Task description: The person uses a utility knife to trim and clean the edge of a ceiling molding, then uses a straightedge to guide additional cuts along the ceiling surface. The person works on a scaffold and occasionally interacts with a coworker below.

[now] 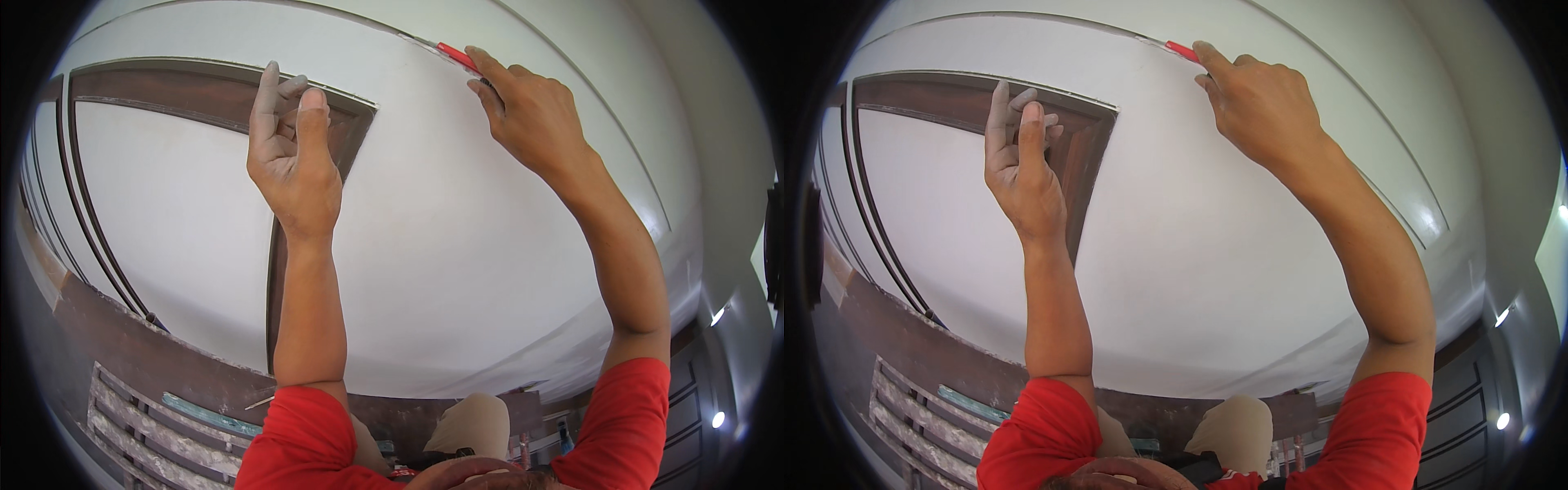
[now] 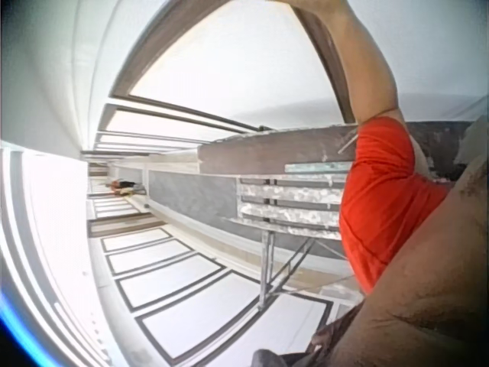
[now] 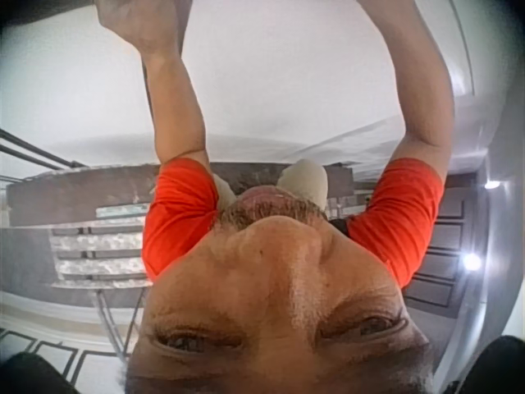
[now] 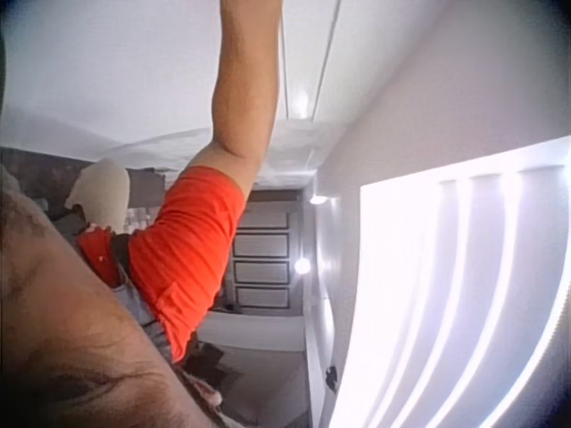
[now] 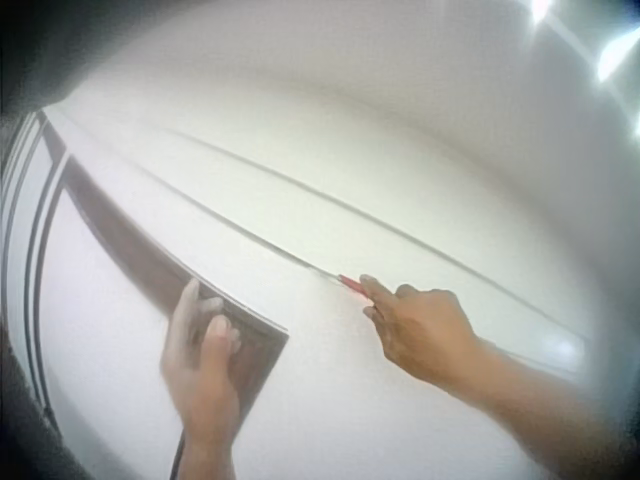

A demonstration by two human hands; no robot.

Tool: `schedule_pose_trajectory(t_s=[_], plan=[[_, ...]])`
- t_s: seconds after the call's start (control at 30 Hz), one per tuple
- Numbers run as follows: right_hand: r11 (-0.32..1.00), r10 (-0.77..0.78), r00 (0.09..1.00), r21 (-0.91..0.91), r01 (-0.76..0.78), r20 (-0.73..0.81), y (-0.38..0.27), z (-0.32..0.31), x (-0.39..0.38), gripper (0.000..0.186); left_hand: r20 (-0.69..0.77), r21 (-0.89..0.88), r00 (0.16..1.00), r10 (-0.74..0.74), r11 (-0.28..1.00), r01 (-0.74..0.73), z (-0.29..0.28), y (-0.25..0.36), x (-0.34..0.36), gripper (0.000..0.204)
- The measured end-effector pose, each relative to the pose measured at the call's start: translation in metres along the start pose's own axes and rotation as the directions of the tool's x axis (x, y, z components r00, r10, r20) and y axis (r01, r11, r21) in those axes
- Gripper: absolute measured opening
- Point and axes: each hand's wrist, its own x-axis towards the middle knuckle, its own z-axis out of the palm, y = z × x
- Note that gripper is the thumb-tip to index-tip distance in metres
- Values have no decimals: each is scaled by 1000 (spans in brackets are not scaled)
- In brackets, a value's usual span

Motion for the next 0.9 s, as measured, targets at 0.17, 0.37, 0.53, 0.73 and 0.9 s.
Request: schedule_pose_trajectory(t_s=[0.17, 0.37, 0.53, 0.73, 0.9], plan=[[984, 42, 993, -175, -21, 114, -9, -7, 4, 36, 0, -53, 1000, 11, 999, -11, 2, -1, -1, 56], [956, 94, 978, -292, -36, 185, -14, -23, -11, 38, 1, -89, 1000, -18, 996, 18, -3, 2, 0, 57], [973, 17, 991, -229, 15, 133, -11, -25, -11, 40, 0, -82, 999, -34, 996, 33, -4, -2, 0, 58], [944, -5, 992, -327, 48, 129, -22, -13, 4, 47, 20, -80, 1000, 13, 997, -12, 7, -4, -6, 56], [910, 8, 991, -411, 50, 137, -32, -13, -4, 57, 27, -88, 999, 35, 996, -32, 4, -5, -4, 55]])
